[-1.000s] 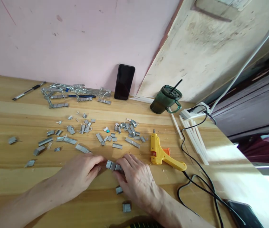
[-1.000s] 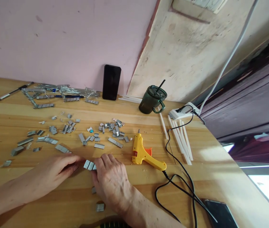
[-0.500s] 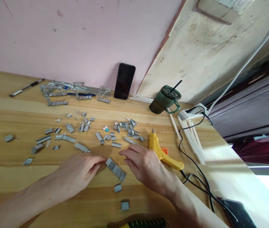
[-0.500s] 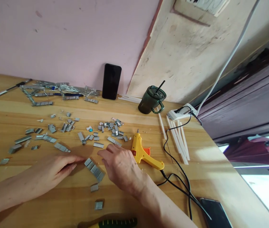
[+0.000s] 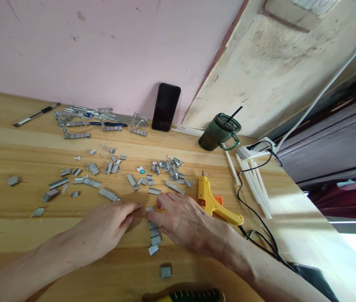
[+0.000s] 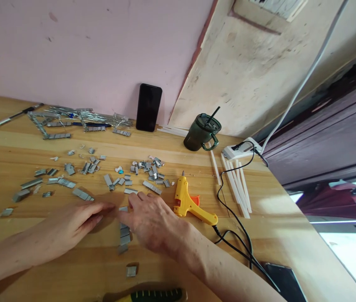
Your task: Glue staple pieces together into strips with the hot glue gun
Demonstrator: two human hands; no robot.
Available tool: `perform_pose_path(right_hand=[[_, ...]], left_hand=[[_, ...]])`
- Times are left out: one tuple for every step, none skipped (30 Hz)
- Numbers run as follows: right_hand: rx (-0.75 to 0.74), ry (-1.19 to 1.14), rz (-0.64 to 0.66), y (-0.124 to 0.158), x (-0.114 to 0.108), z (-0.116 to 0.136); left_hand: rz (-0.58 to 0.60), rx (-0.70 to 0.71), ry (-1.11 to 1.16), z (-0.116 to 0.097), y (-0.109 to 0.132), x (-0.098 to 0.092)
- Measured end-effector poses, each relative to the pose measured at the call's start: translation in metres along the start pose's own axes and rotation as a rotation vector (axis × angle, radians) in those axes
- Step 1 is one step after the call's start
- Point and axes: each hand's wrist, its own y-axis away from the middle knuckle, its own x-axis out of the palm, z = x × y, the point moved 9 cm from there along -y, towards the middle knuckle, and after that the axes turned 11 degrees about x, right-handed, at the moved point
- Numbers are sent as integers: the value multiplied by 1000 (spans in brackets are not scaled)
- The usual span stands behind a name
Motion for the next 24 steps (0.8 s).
perform_pose_path(right_hand=[[8, 7, -11, -1, -1, -1], [22, 12, -20, -1, -1, -2], [40, 17, -26, -2, -2, -4], [59, 22, -29, -3, -2, -6], [77, 27, -28, -3, -1, -8], [93, 31, -26, -4, -1, -10], [105, 33, -24, -4, 0, -11], [115, 35, -22, -3, 1, -13], [125, 34, -20, -3, 2, -14], [135, 34, -21, -2, 3, -15], [142, 34, -24, -1, 4, -16], [146, 35, -30, 0, 4, -16], [147, 34, -38, 1, 4, -16], [147, 32, -48, 2, 4, -16], [147, 26, -57, 3, 4, -16], [148, 16, -65, 4, 4, -16], [153, 3, -72, 5, 4, -16], [162, -11, -77, 5, 4, -17], [170, -28, -77, 5, 5, -18], [177, -45, -73, 6, 6, -19], [185, -63, -66, 6, 8, -21], [195, -79, -57, 6, 10, -22], [208, -92, -49, 7, 11, -24], [220, -102, -47, 8, 13, -26]], left_hand=[[1, -10, -7, 1, 0, 0], [-3, -16, -11, 2, 1, -1], [-9, -16, -15, 2, 1, -2], [-18, -11, -19, 2, 1, -3], [-28, -6, -27, 3, 1, -5], [-36, 0, -36, 3, 1, -6], [-44, 5, -45, 3, 0, -8], [-50, 7, -53, 4, 0, -10], [-55, 7, -59, 5, 0, -12], [-58, 2, -64, 5, 0, -13], [-59, -6, -68, 6, 0, -14], [-57, -12, -73, 7, 0, -14], [-56, -15, -79, 7, 0, -14], [-57, -14, -85, 6, 0, -14], [-60, -10, -90, 5, 0, -12], [-62, 1, -97, 4, 0, -11], [-62, 17, -106, 2, 0, -9], [-57, 37, -121, 0, 0, -7], [-47, 57, -140, -2, 0, -4], [-32, 77, -161, -4, 0, -2], [-15, 96, -183, -6, 0, 1], [0, 113, -204, -7, 0, 3], [10, 129, -224, -9, 0, 4], [14, 146, -244, -11, 0, 5]])
